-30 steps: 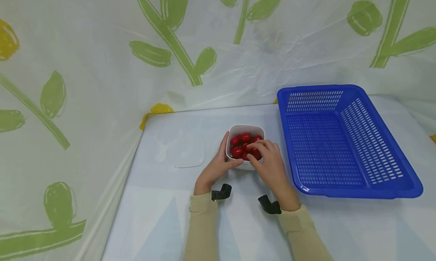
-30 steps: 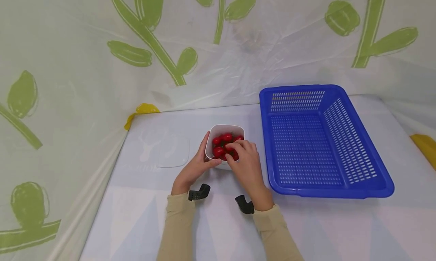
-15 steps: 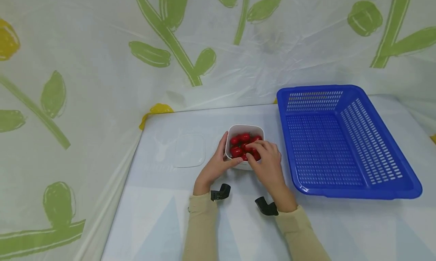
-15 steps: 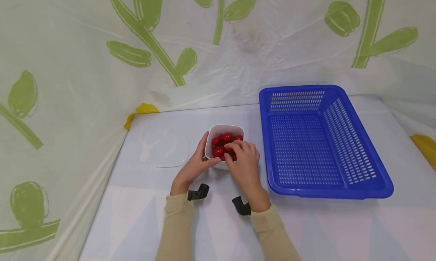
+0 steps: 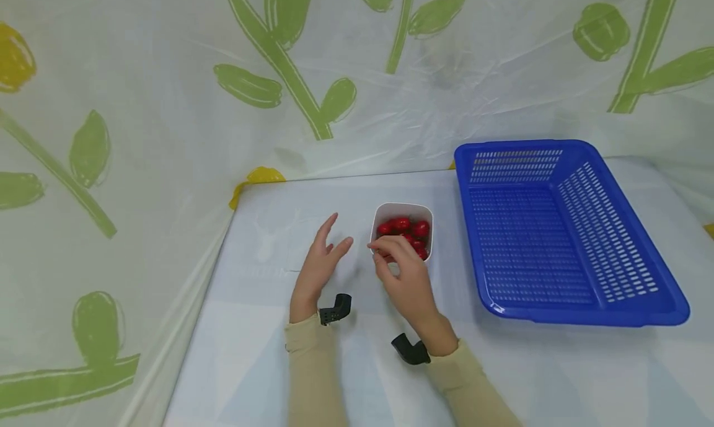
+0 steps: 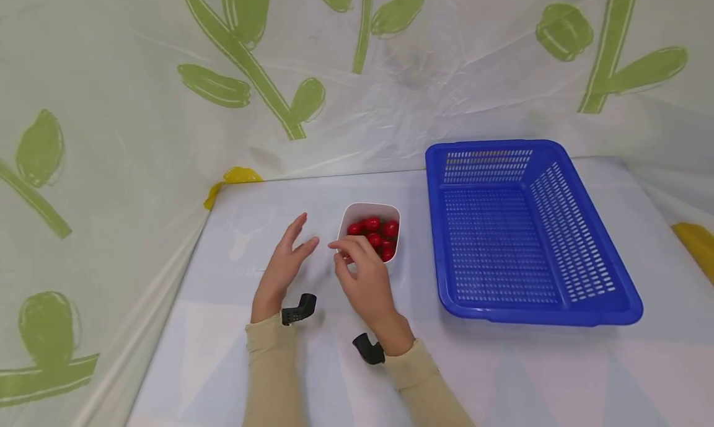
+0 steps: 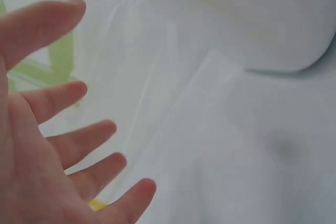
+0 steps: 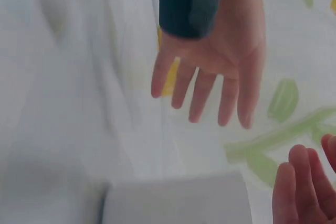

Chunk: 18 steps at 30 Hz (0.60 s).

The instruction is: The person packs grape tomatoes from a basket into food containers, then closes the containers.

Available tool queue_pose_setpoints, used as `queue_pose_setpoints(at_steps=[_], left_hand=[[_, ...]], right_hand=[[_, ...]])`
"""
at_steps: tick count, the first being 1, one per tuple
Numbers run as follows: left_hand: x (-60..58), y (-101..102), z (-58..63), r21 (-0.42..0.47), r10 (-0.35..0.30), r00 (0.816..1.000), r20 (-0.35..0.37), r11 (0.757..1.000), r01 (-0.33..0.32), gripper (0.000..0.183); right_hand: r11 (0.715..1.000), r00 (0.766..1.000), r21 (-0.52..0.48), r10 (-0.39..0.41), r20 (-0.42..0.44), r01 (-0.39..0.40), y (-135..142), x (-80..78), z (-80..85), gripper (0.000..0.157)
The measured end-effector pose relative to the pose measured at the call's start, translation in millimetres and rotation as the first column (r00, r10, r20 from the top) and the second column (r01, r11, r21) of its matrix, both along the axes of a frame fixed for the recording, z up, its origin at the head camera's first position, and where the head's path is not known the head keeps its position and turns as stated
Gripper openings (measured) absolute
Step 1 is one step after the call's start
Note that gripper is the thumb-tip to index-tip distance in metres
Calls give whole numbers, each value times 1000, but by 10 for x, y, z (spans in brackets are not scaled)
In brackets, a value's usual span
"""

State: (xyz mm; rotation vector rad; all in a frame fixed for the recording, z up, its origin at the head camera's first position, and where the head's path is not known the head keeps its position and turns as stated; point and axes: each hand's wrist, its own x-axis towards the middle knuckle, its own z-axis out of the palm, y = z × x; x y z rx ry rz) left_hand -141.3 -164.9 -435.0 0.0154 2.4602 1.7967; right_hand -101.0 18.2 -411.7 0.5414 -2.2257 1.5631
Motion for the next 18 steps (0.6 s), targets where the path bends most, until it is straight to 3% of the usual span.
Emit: queue_pose_setpoints(at_steps=[6,11,13,18], left_hand=[[111,-317,91,-61,150,989,9,987,-149,62],[198,-569,137,-131,266,962,60,958,-257,57],[213,-622,137,-155,298,951,83,947,-283,54],[220,-650,102,-184,336,925,176,935,-304,52]], right_hand=[[997,989,-29,75,129,-72,-297,-5,-98,18],[991,945,-69,131,300,-116,-465,-25,-174,19],[985,916,-119,164,366,-128,-520,-47,-233,21],[957,781,-252,266,565,-144,-599,-88,-420,29]])
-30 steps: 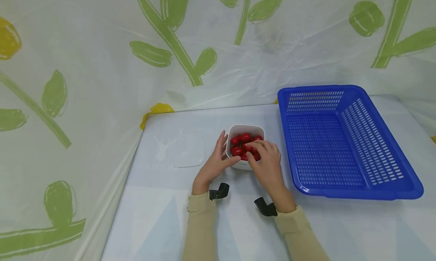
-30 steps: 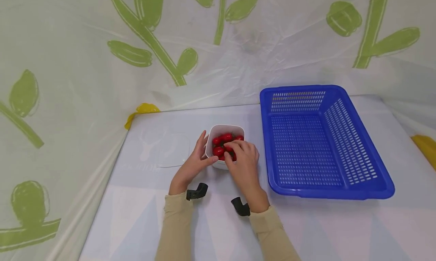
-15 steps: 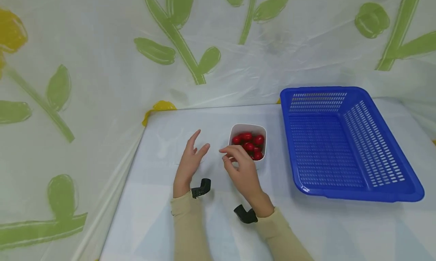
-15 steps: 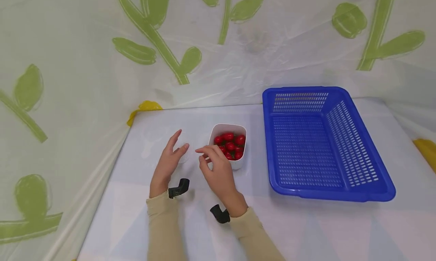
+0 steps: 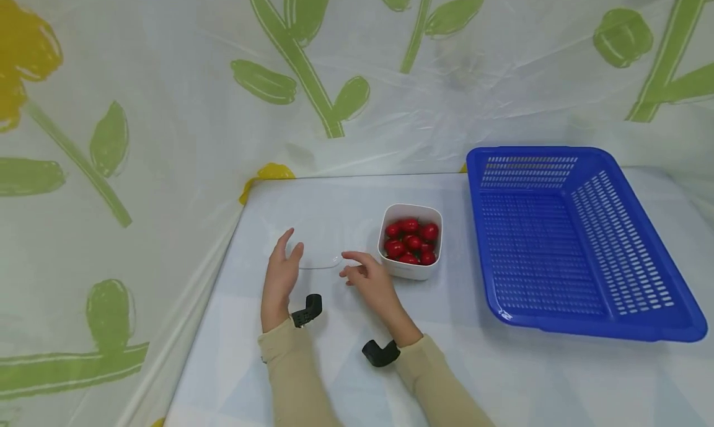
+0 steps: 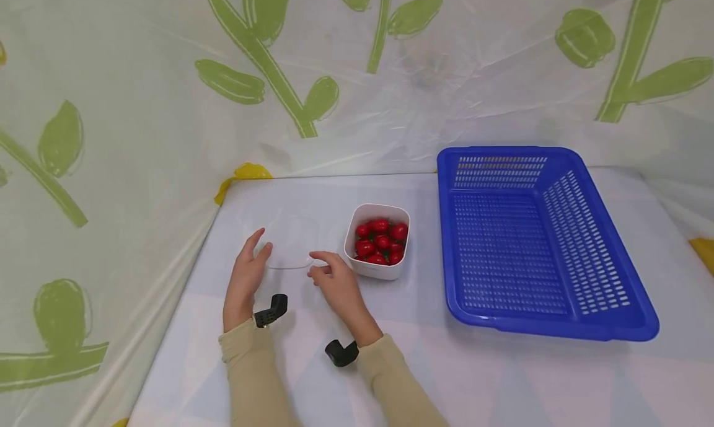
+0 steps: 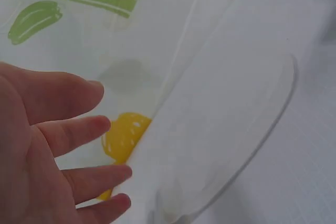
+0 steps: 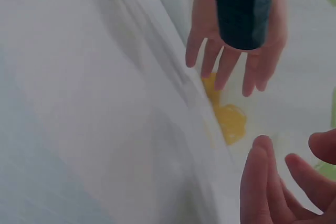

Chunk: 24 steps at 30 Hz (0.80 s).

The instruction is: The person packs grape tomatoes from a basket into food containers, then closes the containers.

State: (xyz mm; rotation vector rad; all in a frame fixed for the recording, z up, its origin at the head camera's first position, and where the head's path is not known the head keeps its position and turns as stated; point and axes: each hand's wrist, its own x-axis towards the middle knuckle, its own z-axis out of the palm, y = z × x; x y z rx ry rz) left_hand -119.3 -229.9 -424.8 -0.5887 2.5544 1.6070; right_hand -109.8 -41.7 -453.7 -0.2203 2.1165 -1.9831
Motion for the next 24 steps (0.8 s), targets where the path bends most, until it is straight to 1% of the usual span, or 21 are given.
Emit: queue_pose_setpoints(at_steps=[1,3,5,7,10,12,13,15,18,20,22,24], left_hand=[[-2,5,-8,2,4,1000,22,1000,-4,52],[-9,13,-24,0,10,998,63,1000,-10,53],[-17,19,-34,-8,14,996,91,1000,-14,55],[-25,26,-38,-25,25,993,116,999,-22,55],[-33,33,-45,-55,31,991,130,998,-24,53],[-37,35,-51,-76,33,992,118,997,-24,51],[-37,35,-54,-85,33,994,106,996,-24,49],[-35,33,-59,-95,32,996,80,995,-25,46],[-29,22,-67,-127,46,998,34,991,-41,43],[-27,13,-72,-148,61,998,9,987,-59,43],[-27,10,-65,-153,80,997,-15,985,-82,44],[-25,13,-47,-130,98,995,-35,986,-102,45]], right_hand=[[1000,999,-20,14,49,-13,-1,1,-18,31],[997,993,-71,47,109,-40,4,4,-39,36],[991,987,-117,82,139,-66,13,8,-7,41],[985,980,-142,120,159,-97,23,8,45,47],[979,966,-130,181,186,-158,33,-4,97,55],[973,953,-126,217,213,-193,33,-24,72,58],[969,945,-137,233,228,-206,30,-35,42,60],[966,938,-142,247,242,-218,20,-58,-35,61],[959,936,-177,262,236,-223,6,-83,-157,61],[956,940,-189,264,217,-225,6,-85,-194,61],[956,946,-198,257,199,-218,21,-77,-192,59],[957,949,-198,252,192,-214,44,-67,-155,58]])
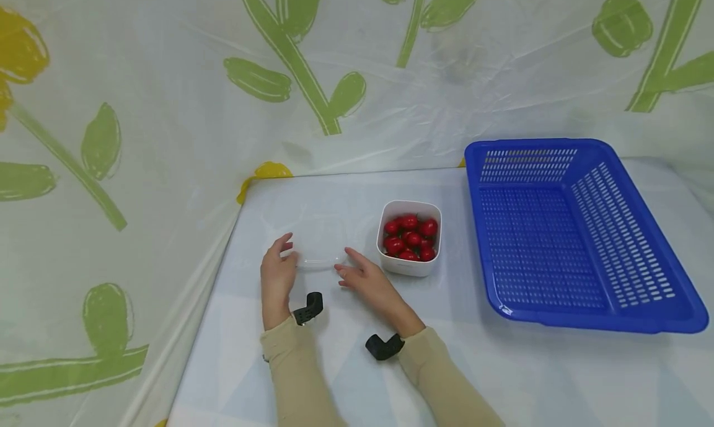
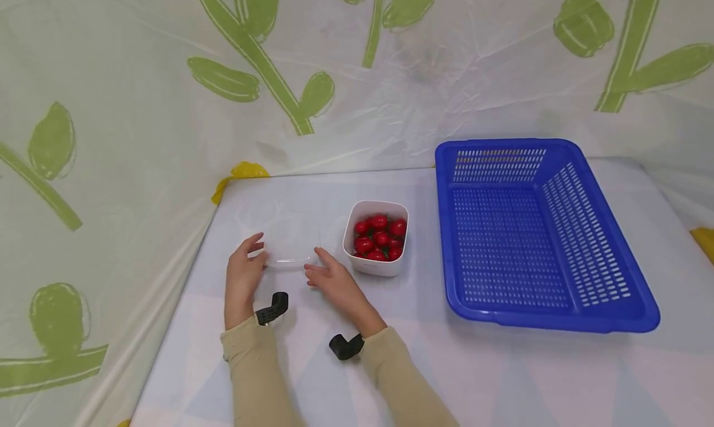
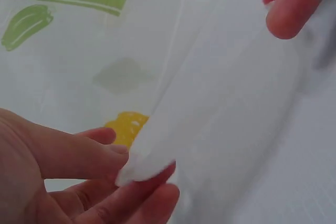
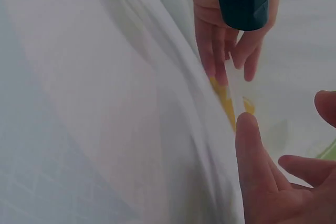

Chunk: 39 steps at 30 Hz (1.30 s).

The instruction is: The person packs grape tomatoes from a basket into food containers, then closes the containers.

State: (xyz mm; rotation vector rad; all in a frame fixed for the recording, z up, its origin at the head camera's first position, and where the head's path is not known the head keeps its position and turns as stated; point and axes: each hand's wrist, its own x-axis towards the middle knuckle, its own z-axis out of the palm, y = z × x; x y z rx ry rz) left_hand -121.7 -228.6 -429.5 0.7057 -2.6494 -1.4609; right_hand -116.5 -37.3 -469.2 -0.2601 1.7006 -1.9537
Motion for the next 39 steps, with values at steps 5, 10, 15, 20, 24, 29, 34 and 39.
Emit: queue_pose_setpoints(at_steps=[5,10,15,20,24,29,34,39], left_hand=[[22,9,97,129,51,997,-61,991,-43,48],[41,12,188,364,101,983,-154,931,-39,49],[11,80,226,514,111,967,-230,857,23,41],[-33,213,267,551,102,941,-324,829,100,34],[-63,336,302,563,85,918,-387,810,163,30],[-113,522,298,569,2,906,-423,778,264,22],[-112,746,361,512,-133,882,-453,771,379,21],[-135,947,380,464,-172,888,-427,801,378,26]], right_hand=[[1000,1000,-19,15,-3,-15,87,68,294,55],[998,998,-60,-26,-55,23,165,119,556,55],[978,978,-169,-147,-146,122,238,114,609,54],[955,939,-233,-240,-248,182,314,97,617,52],[944,914,-241,-290,-283,225,407,99,672,46],[918,865,-210,-390,-315,337,574,111,729,42],[876,805,-166,-481,-347,452,753,112,800,38],[825,736,-53,-528,-424,562,843,76,753,33]])
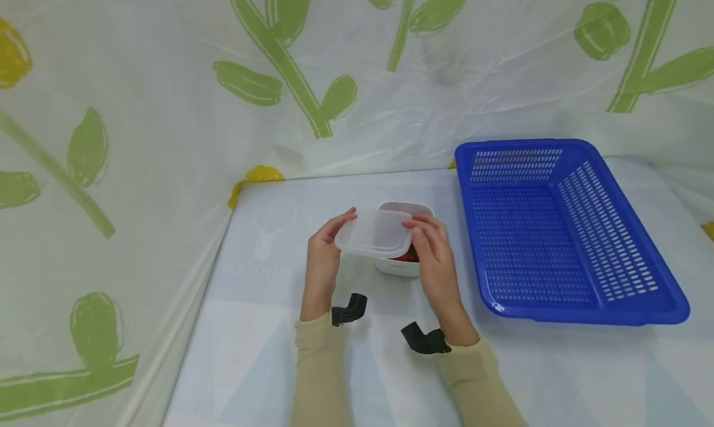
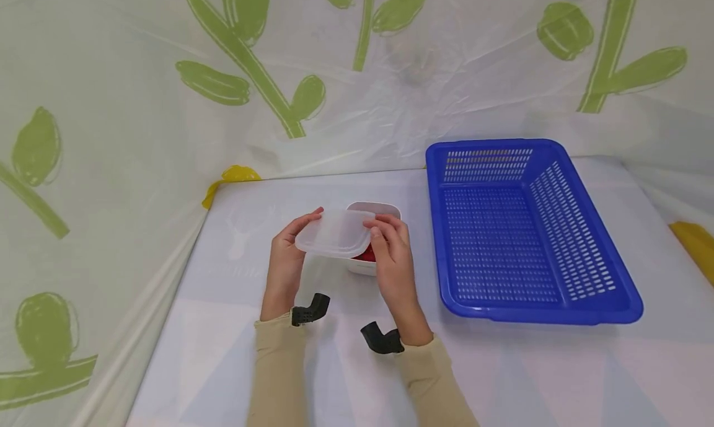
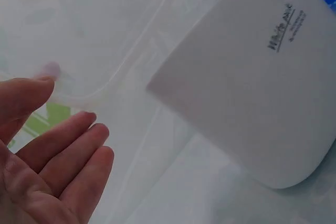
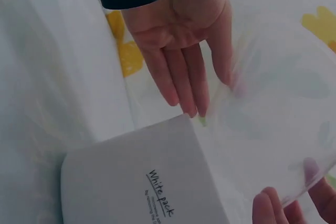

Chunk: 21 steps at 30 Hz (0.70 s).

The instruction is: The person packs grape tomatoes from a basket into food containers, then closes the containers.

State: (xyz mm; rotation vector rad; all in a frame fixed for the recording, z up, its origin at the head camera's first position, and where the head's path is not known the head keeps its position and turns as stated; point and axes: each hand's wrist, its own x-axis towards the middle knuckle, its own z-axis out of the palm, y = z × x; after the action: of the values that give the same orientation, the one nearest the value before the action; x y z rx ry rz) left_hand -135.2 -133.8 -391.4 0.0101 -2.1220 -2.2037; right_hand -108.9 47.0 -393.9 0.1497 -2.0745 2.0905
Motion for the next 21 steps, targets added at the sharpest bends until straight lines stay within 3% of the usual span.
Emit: queue_pose_setpoints(at_steps=[5,10,17,21], left_hand=[[-25,168,-54,-67,-47,999,1,997,47,31],[-60,290,-151,-53,-143,988,-57,989,140,36],[-69,367,-333,6,-190,968,-166,981,194,44],[-51,370,-376,-72,-200,962,-184,979,190,41]], right_hand=[[991,994,83,-107,19,105,49,-37,-59,25],[989,991,75,-127,-29,129,68,-41,3,22],[995,998,80,-59,12,58,90,-66,-38,32],[996,1000,91,-13,-12,14,77,-85,-108,33]])
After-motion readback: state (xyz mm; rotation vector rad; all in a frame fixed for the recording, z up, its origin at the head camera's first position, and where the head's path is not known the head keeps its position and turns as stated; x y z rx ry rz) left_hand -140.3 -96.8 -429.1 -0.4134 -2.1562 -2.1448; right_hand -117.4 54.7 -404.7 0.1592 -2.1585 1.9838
